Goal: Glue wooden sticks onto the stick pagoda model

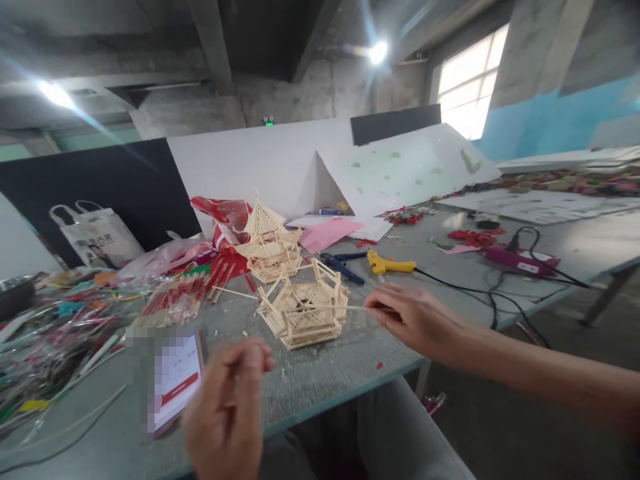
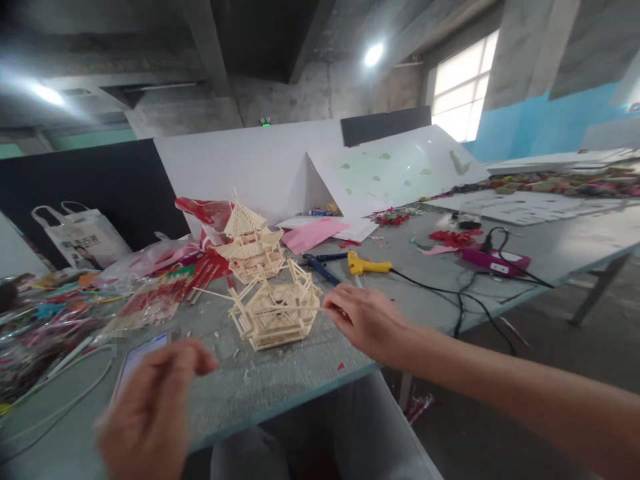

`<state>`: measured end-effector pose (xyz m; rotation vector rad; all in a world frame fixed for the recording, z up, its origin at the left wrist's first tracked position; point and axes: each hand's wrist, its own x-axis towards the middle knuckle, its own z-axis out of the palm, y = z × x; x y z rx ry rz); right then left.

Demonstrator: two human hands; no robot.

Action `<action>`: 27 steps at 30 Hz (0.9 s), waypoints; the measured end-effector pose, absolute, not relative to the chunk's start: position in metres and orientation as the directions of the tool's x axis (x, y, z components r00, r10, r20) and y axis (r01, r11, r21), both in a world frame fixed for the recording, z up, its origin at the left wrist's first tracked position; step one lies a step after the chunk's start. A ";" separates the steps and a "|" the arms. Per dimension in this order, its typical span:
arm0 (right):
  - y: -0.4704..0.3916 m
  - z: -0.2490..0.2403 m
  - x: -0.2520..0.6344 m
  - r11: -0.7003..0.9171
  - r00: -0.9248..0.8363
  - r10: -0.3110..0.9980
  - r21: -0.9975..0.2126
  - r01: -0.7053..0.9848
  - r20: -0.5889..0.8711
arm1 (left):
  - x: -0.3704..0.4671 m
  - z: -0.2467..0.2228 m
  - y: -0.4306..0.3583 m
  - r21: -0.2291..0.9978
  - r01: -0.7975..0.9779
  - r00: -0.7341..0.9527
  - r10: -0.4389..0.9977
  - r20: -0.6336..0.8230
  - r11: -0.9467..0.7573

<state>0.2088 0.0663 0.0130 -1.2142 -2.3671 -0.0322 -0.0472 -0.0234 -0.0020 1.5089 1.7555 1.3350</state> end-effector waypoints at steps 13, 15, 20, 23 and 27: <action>0.083 -0.005 0.189 0.680 -0.531 0.701 -0.222 0.699 0.476 | -0.052 -0.061 -0.004 0.900 0.425 -0.555 0.757 0.346 -0.100; 0.085 -0.004 0.187 0.669 -0.523 0.711 -0.221 0.710 0.470 | -0.050 -0.063 -0.001 0.899 0.421 -0.566 0.739 0.365 -0.121; 0.085 0.000 0.182 0.675 -0.538 0.708 -0.213 0.707 0.458 | -0.052 -0.076 0.006 0.888 0.442 -0.545 0.747 0.380 -0.129; 0.086 -0.003 0.180 0.695 -0.548 0.686 -0.205 0.690 0.479 | -0.054 -0.081 0.007 0.882 0.458 -0.530 0.762 0.373 -0.112; 0.088 -0.007 0.179 0.698 -0.546 0.681 -0.207 0.686 0.487 | -0.054 -0.082 0.005 0.855 0.511 -0.535 0.742 0.403 -0.096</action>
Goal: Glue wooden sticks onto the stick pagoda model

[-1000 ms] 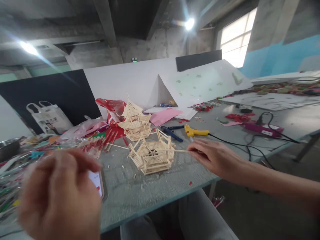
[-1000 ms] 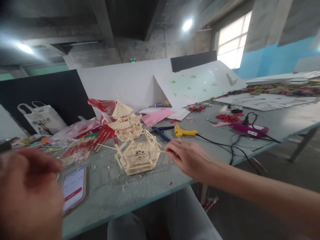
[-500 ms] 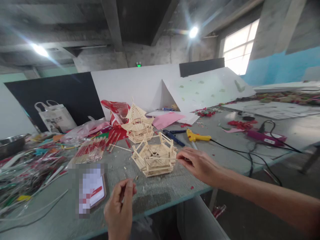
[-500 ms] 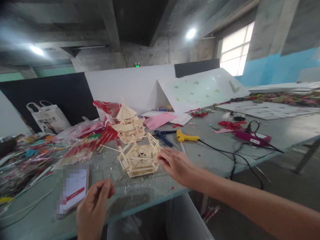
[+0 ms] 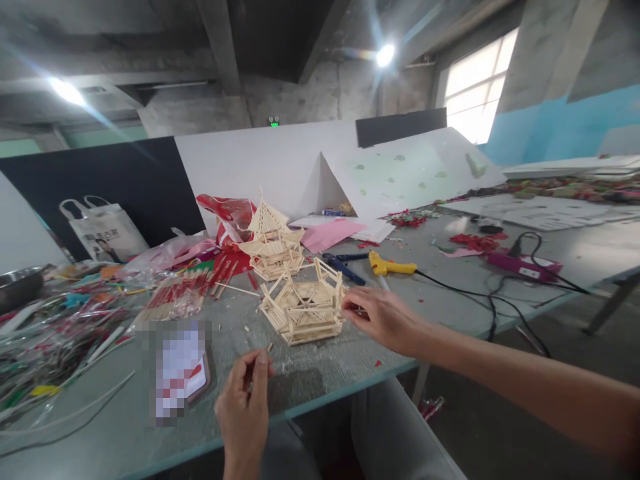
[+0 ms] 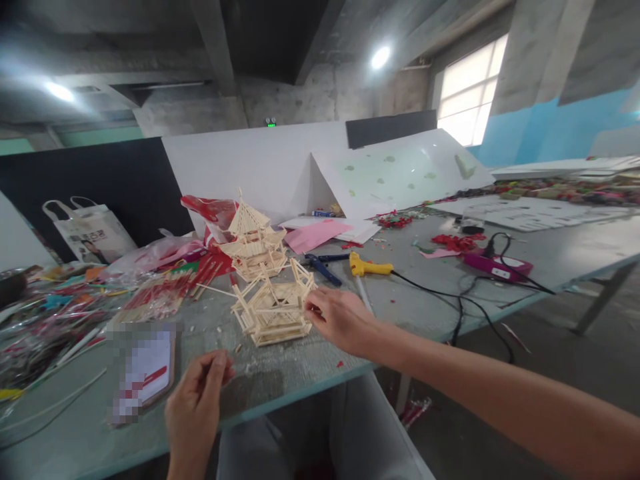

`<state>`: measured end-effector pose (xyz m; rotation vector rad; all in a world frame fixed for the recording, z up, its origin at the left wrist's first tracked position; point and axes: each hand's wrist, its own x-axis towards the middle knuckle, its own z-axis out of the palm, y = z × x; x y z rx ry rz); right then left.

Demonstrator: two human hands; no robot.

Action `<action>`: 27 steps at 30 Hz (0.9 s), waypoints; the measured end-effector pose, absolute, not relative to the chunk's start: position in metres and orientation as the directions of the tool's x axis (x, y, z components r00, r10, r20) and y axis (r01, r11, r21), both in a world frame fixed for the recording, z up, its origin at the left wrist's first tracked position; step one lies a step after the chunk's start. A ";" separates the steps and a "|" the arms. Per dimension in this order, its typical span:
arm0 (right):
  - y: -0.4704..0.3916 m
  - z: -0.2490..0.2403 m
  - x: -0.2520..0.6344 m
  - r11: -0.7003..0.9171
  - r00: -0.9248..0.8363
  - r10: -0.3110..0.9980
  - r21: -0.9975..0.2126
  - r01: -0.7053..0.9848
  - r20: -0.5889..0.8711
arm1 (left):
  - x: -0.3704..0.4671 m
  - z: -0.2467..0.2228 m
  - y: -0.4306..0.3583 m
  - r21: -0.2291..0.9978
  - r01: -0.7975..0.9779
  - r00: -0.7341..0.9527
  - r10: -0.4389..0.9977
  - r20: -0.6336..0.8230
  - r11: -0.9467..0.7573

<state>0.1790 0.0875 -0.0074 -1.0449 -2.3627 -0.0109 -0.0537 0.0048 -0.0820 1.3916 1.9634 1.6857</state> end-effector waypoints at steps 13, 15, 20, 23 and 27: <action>0.093 0.002 0.175 0.696 -0.545 0.687 -0.220 0.683 0.480 | -0.057 -0.089 0.004 0.766 0.635 -0.489 0.717 0.497 -0.098; 0.092 0.003 0.175 0.699 -0.555 0.687 -0.217 0.682 0.470 | -0.057 -0.090 0.004 0.775 0.625 -0.502 0.712 0.491 -0.094; 0.090 0.006 0.174 0.683 -0.550 0.699 -0.200 0.702 0.457 | -0.058 -0.091 0.004 0.766 0.631 -0.488 0.706 0.513 -0.121; 0.090 0.007 0.173 0.679 -0.550 0.704 -0.198 0.707 0.449 | -0.057 -0.090 0.003 0.763 0.634 -0.482 0.708 0.516 -0.125; 0.091 0.008 0.172 0.680 -0.558 0.706 -0.199 0.705 0.437 | -0.052 -0.085 0.001 0.795 0.597 -0.525 0.697 0.489 -0.107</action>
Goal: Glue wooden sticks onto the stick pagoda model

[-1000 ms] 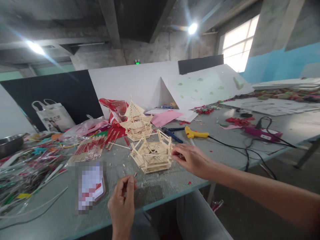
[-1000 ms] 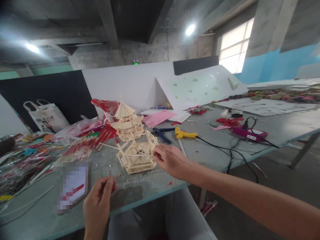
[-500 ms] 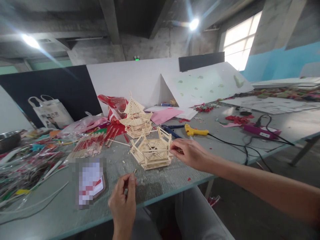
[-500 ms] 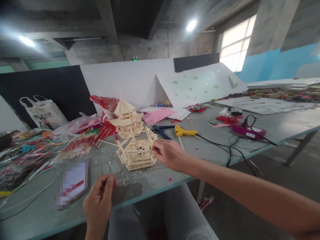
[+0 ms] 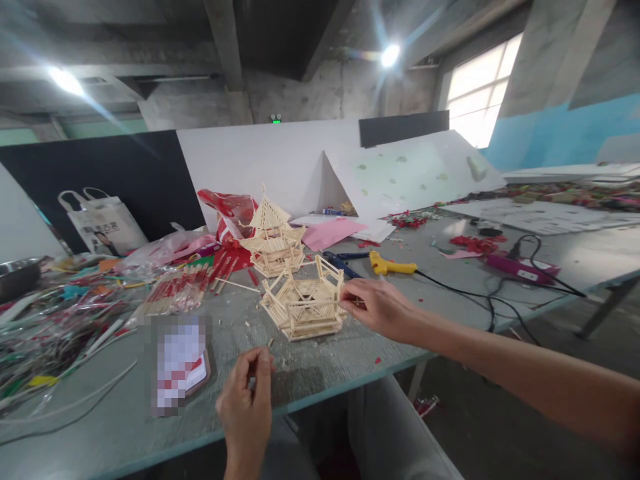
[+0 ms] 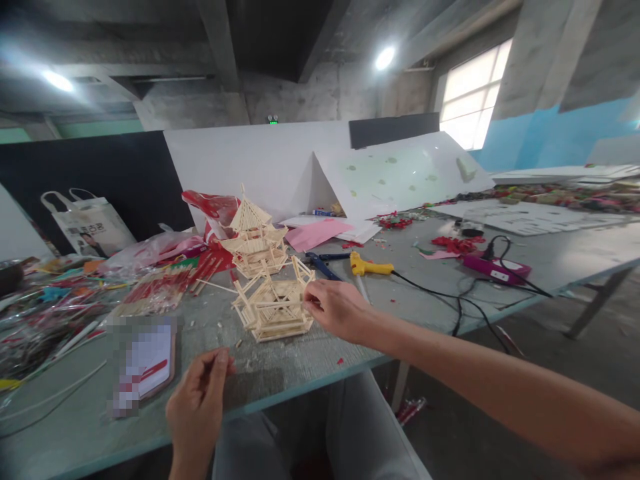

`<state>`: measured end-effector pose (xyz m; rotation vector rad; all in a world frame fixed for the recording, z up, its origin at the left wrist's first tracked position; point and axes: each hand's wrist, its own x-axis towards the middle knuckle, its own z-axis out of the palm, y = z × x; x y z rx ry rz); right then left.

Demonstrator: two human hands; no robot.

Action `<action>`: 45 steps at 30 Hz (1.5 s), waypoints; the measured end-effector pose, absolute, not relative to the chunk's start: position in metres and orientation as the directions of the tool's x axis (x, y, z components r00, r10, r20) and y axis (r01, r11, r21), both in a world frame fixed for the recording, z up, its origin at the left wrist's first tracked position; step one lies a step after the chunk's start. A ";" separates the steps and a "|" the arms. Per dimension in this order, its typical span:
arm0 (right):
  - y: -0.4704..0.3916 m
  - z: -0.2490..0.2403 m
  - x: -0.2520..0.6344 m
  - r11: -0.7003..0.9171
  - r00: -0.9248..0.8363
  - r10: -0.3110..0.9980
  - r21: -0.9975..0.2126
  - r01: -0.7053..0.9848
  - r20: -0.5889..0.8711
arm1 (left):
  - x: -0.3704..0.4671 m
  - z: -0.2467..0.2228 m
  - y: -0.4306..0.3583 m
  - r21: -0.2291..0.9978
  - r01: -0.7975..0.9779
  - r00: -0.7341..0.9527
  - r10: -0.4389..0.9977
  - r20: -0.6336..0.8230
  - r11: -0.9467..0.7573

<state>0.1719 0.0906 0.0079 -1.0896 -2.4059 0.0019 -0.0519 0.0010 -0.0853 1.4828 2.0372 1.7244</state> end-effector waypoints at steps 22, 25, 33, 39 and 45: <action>0.091 0.014 0.172 0.668 -0.546 0.726 -0.240 0.704 0.419 | -0.053 -0.085 0.001 0.805 0.585 -0.520 0.719 0.460 -0.092; 0.092 0.014 0.172 0.678 -0.550 0.713 -0.228 0.699 0.435 | -0.054 -0.087 0.001 0.816 0.570 -0.534 0.713 0.454 -0.093; 0.093 0.019 0.170 0.687 -0.561 0.707 -0.228 0.690 0.430 | -0.056 -0.087 0.001 0.797 0.599 -0.522 0.716 0.464 -0.080; 0.095 0.022 0.169 0.695 -0.572 0.695 -0.202 0.691 0.435 | -0.056 -0.089 0.001 0.796 0.599 -0.518 0.713 0.472 -0.092; 0.094 0.023 0.168 0.704 -0.581 0.687 -0.204 0.680 0.437 | -0.054 -0.086 0.000 0.791 0.607 -0.520 0.713 0.470 -0.079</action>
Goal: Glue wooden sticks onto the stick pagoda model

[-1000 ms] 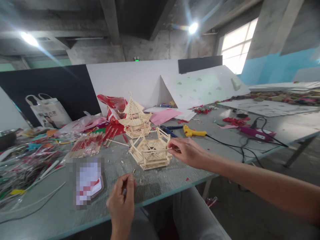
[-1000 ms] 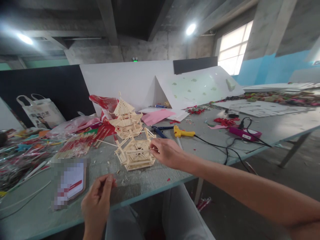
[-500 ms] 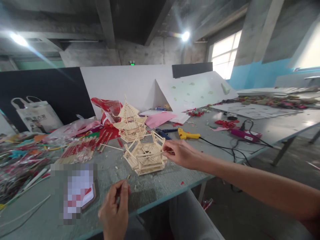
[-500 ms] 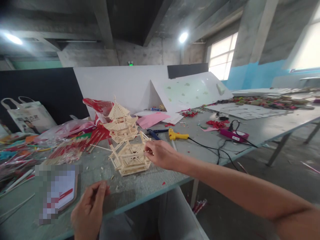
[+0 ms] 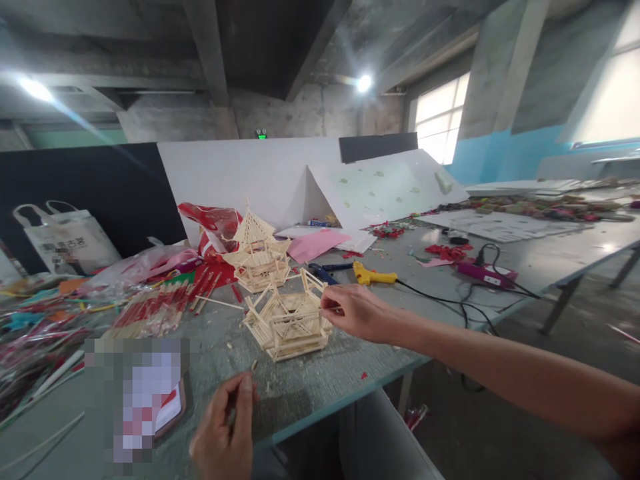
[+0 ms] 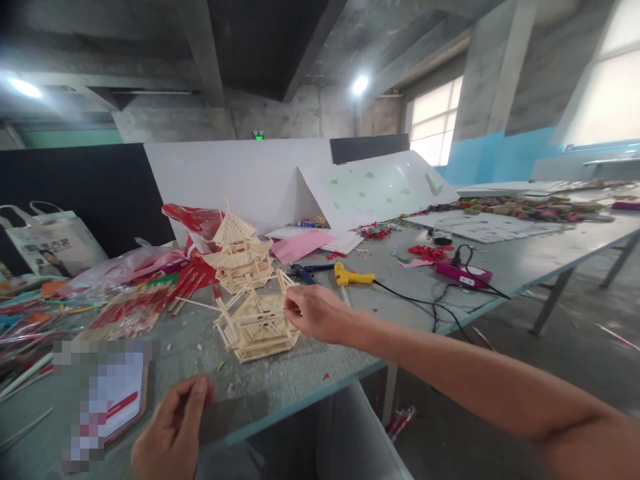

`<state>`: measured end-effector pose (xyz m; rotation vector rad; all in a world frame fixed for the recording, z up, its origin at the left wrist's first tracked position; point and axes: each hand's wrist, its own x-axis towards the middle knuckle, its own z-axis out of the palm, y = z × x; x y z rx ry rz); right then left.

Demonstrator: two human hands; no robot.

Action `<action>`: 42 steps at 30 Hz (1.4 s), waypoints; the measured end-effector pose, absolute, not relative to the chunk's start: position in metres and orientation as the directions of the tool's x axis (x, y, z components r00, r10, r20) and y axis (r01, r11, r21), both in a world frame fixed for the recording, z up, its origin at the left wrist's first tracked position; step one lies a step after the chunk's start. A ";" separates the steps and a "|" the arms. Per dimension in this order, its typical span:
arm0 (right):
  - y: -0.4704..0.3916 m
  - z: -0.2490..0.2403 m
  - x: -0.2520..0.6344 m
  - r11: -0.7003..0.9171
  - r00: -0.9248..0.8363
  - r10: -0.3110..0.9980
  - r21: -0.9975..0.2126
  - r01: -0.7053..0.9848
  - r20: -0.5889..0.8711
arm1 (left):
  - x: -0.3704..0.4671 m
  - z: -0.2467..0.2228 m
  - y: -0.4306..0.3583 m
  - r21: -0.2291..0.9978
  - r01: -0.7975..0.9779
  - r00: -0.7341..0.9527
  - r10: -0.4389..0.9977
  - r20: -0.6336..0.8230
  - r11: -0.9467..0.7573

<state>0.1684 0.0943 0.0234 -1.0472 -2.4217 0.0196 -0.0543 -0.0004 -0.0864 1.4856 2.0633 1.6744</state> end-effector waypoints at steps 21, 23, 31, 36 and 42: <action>0.097 0.019 0.174 0.717 -0.600 0.667 -0.163 0.677 0.441 | -0.058 -0.091 -0.001 0.803 0.586 -0.497 0.736 0.460 -0.107; 0.098 0.018 0.173 0.719 -0.605 0.667 -0.162 0.676 0.436 | -0.057 -0.090 -0.001 0.800 0.590 -0.497 0.732 0.466 -0.108; 0.097 0.019 0.171 0.713 -0.605 0.678 -0.173 0.679 0.417 | -0.052 -0.086 -0.002 0.828 0.547 -0.527 0.719 0.453 -0.122; 0.096 0.021 0.172 0.710 -0.608 0.684 -0.177 0.681 0.404 | -0.051 -0.087 -0.003 0.841 0.531 -0.534 0.729 0.427 -0.104; 0.095 0.023 0.170 0.714 -0.607 0.677 -0.173 0.678 0.416 | -0.049 -0.084 -0.004 0.839 0.534 -0.548 0.714 0.436 -0.103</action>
